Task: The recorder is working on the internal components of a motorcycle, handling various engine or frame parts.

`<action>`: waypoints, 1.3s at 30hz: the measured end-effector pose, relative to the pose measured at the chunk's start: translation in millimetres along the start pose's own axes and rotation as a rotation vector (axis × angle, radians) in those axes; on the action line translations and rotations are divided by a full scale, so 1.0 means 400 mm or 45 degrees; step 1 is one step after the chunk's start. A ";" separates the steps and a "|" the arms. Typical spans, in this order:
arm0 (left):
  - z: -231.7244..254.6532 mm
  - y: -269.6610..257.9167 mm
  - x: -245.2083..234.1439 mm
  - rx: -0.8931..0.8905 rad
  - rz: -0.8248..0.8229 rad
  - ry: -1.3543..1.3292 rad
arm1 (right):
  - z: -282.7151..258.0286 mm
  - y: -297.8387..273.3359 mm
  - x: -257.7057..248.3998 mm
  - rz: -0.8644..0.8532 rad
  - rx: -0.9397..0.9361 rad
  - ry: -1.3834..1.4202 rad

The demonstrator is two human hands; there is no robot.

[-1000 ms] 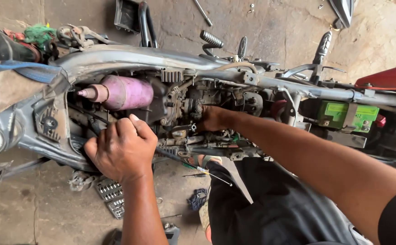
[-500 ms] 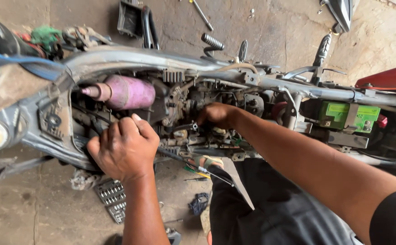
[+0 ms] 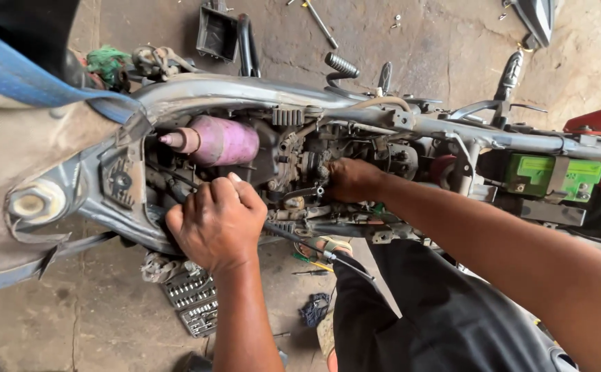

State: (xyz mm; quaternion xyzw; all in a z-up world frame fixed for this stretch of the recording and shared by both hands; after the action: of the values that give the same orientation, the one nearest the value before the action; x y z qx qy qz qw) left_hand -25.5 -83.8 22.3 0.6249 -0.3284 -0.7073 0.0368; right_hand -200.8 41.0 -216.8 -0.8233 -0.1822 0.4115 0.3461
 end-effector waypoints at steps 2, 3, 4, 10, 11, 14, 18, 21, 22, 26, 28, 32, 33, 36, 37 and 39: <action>-0.001 -0.002 -0.001 -0.002 0.007 -0.008 | 0.001 0.004 -0.015 0.061 0.000 -0.007; 0.000 -0.003 -0.001 -0.001 0.013 -0.016 | 0.003 0.007 -0.029 0.123 0.000 -0.011; -0.001 0.001 0.001 0.000 0.016 -0.017 | 0.020 0.024 -0.007 0.126 0.000 -0.012; 0.004 -0.011 -0.007 -0.004 0.014 -0.015 | 0.213 0.168 0.193 0.367 -0.149 0.108; 0.006 -0.012 -0.008 -0.005 0.016 -0.018 | 0.196 0.165 0.184 0.343 -0.213 0.375; 0.004 -0.008 -0.011 0.003 0.026 -0.015 | 0.113 0.029 0.060 0.246 0.136 0.715; 0.006 -0.010 -0.014 0.014 0.034 -0.020 | 0.131 -0.122 -0.132 0.546 0.519 0.524; 0.007 -0.006 -0.016 0.011 0.030 -0.017 | 0.063 -0.168 -0.174 0.451 0.314 0.177; 0.011 -0.006 -0.019 0.010 0.036 -0.023 | 0.058 -0.155 -0.170 0.458 0.316 0.174; 0.017 -0.007 -0.016 0.025 0.024 -0.010 | 0.016 -0.060 -0.141 0.547 0.104 0.263; 0.022 -0.005 -0.010 0.048 0.017 -0.012 | 0.054 -0.012 -0.085 0.478 0.150 0.294; 0.030 -0.019 -0.007 0.061 0.004 0.007 | 0.080 0.025 -0.040 0.720 -0.266 -0.098; 0.030 -0.017 -0.006 0.058 0.012 0.011 | 0.056 0.013 -0.066 0.979 -0.512 -0.195; 0.034 -0.007 0.003 0.043 0.000 -0.002 | 0.058 0.049 -0.047 0.489 -0.182 -0.449; 0.036 -0.005 0.007 0.046 -0.010 0.008 | 0.047 0.049 -0.043 0.481 -0.188 -0.439; 0.034 -0.006 0.009 0.044 -0.024 0.024 | 0.065 0.050 -0.033 0.458 0.064 0.206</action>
State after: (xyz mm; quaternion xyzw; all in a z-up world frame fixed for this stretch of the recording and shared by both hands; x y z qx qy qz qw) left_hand -37.7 -78.1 18.2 0.6350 -0.3345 -0.6960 0.0225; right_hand -229.3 30.2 -234.9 -0.8641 0.0067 0.4035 0.3009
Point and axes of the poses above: each hand's wrist, its own y-axis towards the middle knuckle, its own x-axis out of the palm, z = x × y, the point moved 10 cm from there along y, towards the middle knuckle, and after that the axes turned 13 degrees about z, right-handed, at the moved point
